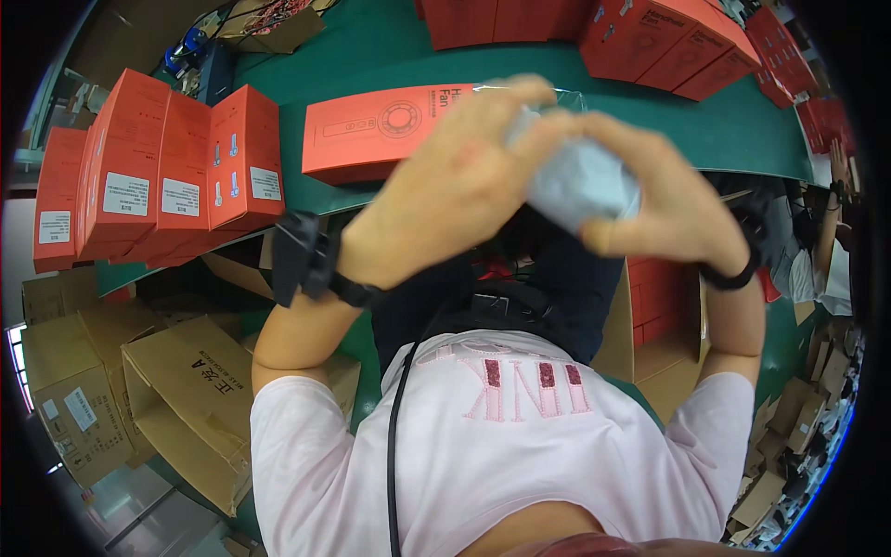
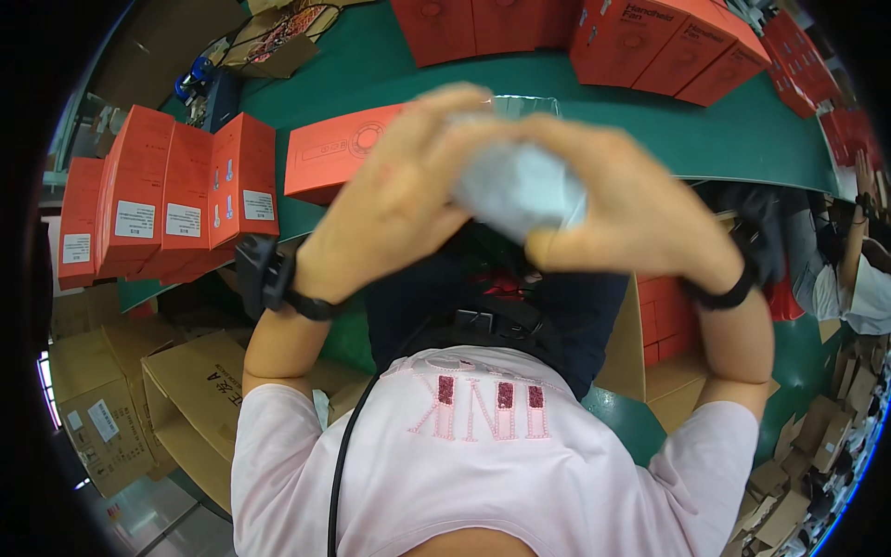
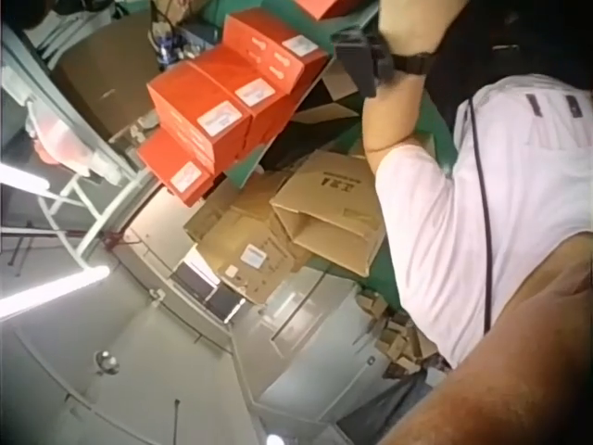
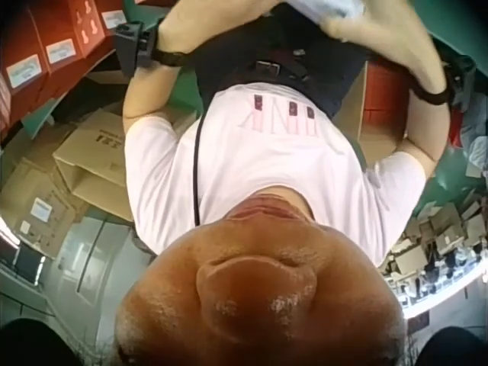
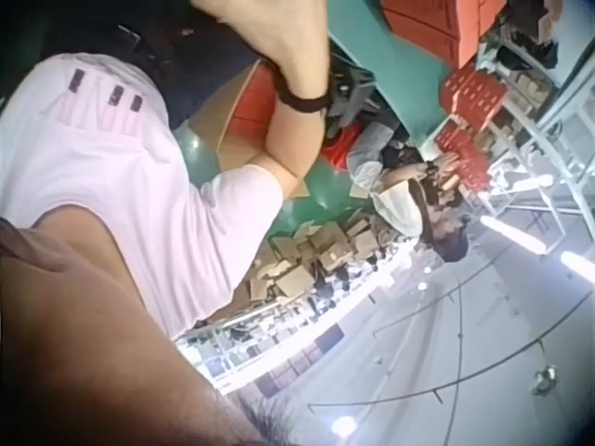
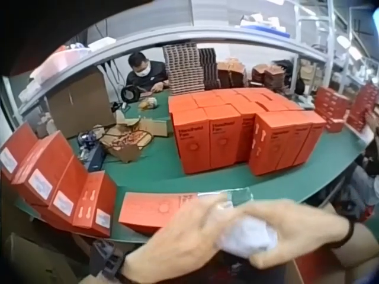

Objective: The recorder packages handheld electronic devices into protective plastic bags and then into red product boxes at a manufacturing workstation.

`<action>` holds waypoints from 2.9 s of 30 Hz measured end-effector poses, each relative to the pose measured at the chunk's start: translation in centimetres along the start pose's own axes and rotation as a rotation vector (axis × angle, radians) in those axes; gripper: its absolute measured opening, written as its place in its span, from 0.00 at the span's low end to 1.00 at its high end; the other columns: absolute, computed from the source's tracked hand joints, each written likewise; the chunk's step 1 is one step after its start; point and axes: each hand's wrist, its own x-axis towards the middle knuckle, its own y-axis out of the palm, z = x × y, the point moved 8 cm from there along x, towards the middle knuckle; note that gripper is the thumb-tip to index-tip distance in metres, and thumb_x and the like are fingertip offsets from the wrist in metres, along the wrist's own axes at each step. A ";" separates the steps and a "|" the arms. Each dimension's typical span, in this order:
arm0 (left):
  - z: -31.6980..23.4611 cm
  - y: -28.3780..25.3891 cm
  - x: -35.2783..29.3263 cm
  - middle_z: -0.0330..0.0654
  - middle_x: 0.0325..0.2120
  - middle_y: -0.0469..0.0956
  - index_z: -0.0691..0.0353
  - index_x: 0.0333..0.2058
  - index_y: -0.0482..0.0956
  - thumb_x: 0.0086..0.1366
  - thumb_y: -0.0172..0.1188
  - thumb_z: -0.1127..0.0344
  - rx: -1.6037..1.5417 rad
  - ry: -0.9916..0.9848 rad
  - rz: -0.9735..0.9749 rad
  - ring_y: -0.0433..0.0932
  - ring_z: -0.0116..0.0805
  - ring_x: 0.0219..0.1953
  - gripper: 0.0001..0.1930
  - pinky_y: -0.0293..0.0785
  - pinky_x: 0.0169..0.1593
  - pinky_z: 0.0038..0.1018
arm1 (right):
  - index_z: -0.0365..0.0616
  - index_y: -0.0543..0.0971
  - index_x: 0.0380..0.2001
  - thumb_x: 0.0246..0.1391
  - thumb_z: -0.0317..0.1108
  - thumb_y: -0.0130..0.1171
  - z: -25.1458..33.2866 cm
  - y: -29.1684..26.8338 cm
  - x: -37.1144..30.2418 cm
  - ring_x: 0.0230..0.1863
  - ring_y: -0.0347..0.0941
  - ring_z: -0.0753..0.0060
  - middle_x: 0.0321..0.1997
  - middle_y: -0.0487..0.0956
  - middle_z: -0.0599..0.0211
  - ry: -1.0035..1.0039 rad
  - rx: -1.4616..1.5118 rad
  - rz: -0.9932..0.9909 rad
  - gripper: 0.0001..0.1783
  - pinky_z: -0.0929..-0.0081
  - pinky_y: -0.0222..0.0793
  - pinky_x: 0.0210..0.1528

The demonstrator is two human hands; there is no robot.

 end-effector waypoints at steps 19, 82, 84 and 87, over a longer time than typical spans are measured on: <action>10.3 0.9 -4.9 0.45 0.56 0.72 0.59 0.64 0.68 0.42 0.80 0.50 0.191 -0.351 0.197 0.68 0.47 0.61 0.50 0.53 0.69 0.60 | 0.43 0.64 0.68 0.41 0.58 0.75 -2.7 2.0 5.0 0.74 0.51 0.38 0.76 0.54 0.45 -0.483 -0.719 -0.250 0.55 0.49 0.53 0.73; 7.8 0.5 4.4 0.46 0.46 0.77 0.71 0.58 0.70 0.57 0.57 0.79 -1.361 -0.631 -0.330 0.77 0.31 0.47 0.27 0.75 0.52 0.25 | 0.43 0.73 0.56 0.45 0.37 0.78 5.8 -5.6 -2.0 0.61 0.73 0.50 0.67 0.70 0.47 -0.517 -0.678 -0.797 0.36 0.60 0.70 0.61; 8.1 1.4 3.7 0.45 0.43 0.79 0.72 0.55 0.72 0.56 0.57 0.80 -1.429 -0.699 -0.252 0.78 0.30 0.45 0.25 0.75 0.51 0.24 | 0.44 0.68 0.63 0.45 0.39 0.78 4.8 -6.0 -2.4 0.62 0.73 0.53 0.67 0.70 0.49 -0.458 -0.439 -0.914 0.43 0.61 0.70 0.62; 8.4 1.1 3.3 0.42 0.38 0.80 0.67 0.43 0.75 0.56 0.61 0.82 -1.282 -0.688 -0.295 0.79 0.28 0.41 0.15 0.76 0.47 0.25 | 0.43 0.56 0.72 0.45 0.39 0.79 3.5 -4.6 -1.0 0.60 0.74 0.58 0.65 0.70 0.46 -0.340 -0.196 -0.913 0.56 0.62 0.71 0.62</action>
